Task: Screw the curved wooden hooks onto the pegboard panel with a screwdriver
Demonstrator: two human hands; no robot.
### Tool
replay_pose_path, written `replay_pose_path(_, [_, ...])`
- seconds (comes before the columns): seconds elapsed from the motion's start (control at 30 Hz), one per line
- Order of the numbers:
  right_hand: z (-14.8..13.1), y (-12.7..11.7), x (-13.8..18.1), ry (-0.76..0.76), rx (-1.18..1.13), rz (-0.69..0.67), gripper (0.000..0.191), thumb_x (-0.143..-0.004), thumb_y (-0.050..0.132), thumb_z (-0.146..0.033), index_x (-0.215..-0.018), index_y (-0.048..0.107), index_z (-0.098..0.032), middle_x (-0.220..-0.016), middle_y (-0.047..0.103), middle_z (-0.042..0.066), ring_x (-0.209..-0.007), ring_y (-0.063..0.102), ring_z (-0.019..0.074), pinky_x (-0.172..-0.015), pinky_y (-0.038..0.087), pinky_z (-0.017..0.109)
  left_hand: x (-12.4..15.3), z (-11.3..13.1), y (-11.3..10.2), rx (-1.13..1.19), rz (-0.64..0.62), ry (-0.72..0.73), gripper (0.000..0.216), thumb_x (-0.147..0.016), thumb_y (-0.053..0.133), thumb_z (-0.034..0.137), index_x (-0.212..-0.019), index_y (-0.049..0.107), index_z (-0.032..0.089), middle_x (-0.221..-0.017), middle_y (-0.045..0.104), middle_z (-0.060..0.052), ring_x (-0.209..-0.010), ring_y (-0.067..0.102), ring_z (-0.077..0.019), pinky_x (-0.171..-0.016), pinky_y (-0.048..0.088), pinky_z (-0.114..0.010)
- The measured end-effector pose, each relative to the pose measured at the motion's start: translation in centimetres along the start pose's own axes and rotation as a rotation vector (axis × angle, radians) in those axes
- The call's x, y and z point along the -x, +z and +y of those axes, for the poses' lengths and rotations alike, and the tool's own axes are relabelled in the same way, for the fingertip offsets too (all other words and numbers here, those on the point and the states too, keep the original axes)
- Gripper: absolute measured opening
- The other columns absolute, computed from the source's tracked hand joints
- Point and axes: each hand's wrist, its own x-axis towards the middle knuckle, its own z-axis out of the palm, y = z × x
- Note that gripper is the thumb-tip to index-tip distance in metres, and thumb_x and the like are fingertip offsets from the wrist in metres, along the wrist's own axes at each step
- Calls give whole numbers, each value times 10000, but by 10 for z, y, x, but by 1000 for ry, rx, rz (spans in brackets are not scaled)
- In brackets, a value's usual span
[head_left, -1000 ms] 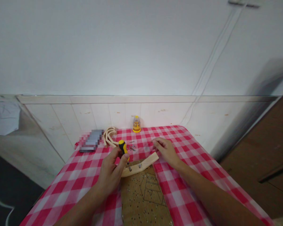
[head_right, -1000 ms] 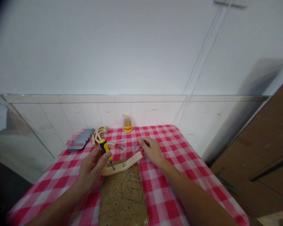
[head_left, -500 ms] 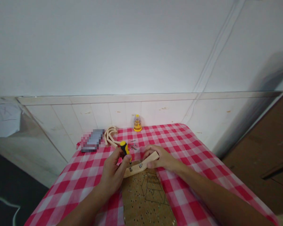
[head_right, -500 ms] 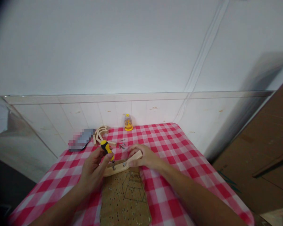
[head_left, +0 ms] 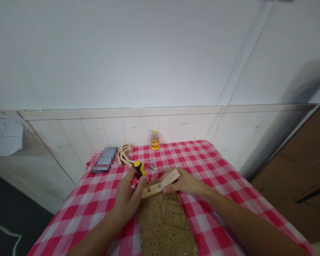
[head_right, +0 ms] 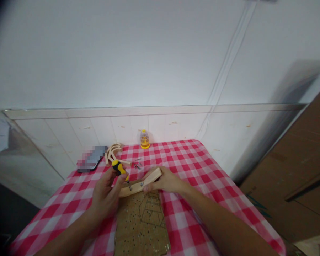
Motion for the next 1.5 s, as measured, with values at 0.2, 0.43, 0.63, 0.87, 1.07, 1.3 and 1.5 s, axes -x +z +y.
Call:
replay_pose_path(0.2, [4,-4,-3,60,-29,72,442,-585,953,-433,-902,787,-173,-878,754,31,-799,673,178,-730,516,288,-4,-11,3,89,56,-32,251,-974,571,403,-1064,642,180,-986,696,-64,-896,652,-197,-779,512,-291])
replay_pose_path(0.43, [7,3,-4,60,-59,98,390,-639,923,-425,-885,760,-170,-769,711,-4,-703,621,150,-666,471,271,-6,-13,5,142,74,-29,222,-969,589,397,-1013,650,188,-932,676,-42,-844,635,-175,-744,497,-267])
replay_pose_path(0.63, [9,2,-5,55,-24,111,377,-633,919,-428,-841,745,-166,-793,714,10,-713,617,155,-666,462,277,-10,-9,6,159,4,-39,201,-964,598,388,-979,636,190,-877,654,-21,-791,609,-159,-701,486,-248])
replay_pose_path(0.87, [4,2,-5,43,-32,79,399,-624,916,-472,-827,742,-175,-787,706,5,-722,617,157,-668,457,276,-10,-14,5,147,39,-20,208,-959,600,387,-996,646,187,-913,672,-35,-818,629,-170,-715,492,-256])
replay_pose_path(1.07, [7,1,-5,56,-22,93,409,-624,922,-449,-859,744,-165,-801,707,11,-718,616,156,-664,457,278,-14,-8,5,134,-27,-61,187,-948,606,368,-951,642,184,-859,651,-17,-783,613,-162,-690,475,-252])
replay_pose_path(1.3, [10,0,-4,53,-35,99,391,-624,926,-430,-838,739,-163,-772,706,5,-692,610,144,-646,450,269,-19,-3,2,162,-47,-64,116,-855,697,304,-855,689,188,-819,646,0,-773,589,-153,-706,453,-243])
replay_pose_path(1.5, [8,0,-4,48,-16,89,400,-633,919,-453,-829,739,-155,-776,702,5,-685,599,138,-633,443,264,-21,-6,-2,136,-90,-64,132,-885,652,303,-911,722,194,-892,694,-17,-851,630,-173,-771,468,-252])
